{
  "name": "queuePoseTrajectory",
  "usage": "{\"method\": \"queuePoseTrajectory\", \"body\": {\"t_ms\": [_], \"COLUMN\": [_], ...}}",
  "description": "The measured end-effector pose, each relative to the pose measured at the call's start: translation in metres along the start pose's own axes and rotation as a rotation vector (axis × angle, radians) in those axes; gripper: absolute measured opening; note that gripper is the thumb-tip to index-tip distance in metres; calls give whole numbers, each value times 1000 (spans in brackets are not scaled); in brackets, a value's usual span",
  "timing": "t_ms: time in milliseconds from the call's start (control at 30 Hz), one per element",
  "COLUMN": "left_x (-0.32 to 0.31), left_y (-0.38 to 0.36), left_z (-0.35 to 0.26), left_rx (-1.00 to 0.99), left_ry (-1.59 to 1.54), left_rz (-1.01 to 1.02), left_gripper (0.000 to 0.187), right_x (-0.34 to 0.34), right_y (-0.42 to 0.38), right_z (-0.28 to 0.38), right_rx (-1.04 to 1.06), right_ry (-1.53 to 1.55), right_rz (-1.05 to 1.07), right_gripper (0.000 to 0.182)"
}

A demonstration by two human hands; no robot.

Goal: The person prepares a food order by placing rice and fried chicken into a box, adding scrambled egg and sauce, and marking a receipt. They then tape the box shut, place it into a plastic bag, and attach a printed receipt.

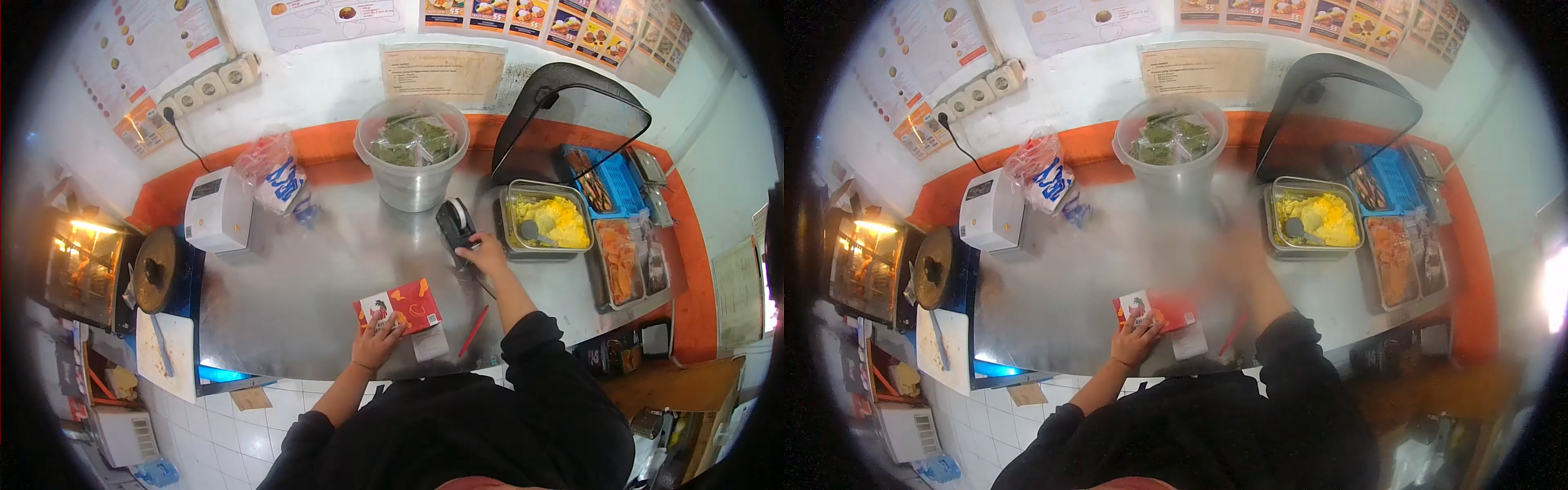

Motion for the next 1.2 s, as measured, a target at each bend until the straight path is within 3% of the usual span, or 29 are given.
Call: {"method": "queuePoseTrajectory", "body": {"t_ms": [100,300,333,367,500,567,633,767,833,900,967,1000,1067,1200], "left_x": [-3,-7,-5,-5,-8,-5,-7,-9,-10,-7,-7,-11,-17,-20], "left_y": [1,-2,-2,-1,-5,-1,1,-4,-5,-2,1,-1,-4,-4], "left_z": [-1,0,1,0,-2,0,1,2,3,2,3,4,3,3], "left_rx": [51,41,42,45,67,43,45,51,45,26,38,31,24,65], "left_ry": [-22,-57,-54,-52,-80,-55,-34,-39,-44,28,10,36,58,47], "left_rz": [26,6,13,17,9,-9,3,24,10,64,61,71,81,104], "left_gripper": [38,38,38,38,38,38,38,39,40,41,44,45,46,47], "right_x": [-7,-56,-26,-26,-48,-53,-40,-34,-36,-93,-67,-88,-139,-133], "right_y": [25,58,40,25,-38,-47,-48,-63,-86,-137,-151,-162,-180,-190], "right_z": [-18,-80,-64,-72,-103,-82,-57,-40,-20,-10,64,57,31,22], "right_rx": [-152,-204,-244,-243,-207,-156,-249,-107,-159,-23,-376,-376,-231,-149], "right_ry": [199,277,721,716,428,363,142,-186,281,446,1037,1034,678,729], "right_rz": [122,329,230,237,104,71,39,181,-12,-264,60,64,70,77], "right_gripper": [41,33,27,27,21,20,19,20,23,20,21,21,28,30]}}
Point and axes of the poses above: each hand's wrist, its own y-axis towards the middle knuckle, its own x-axis out of the back of the hand, z = x × y, the point moved 2 cm from there along y, towards the middle knuckle
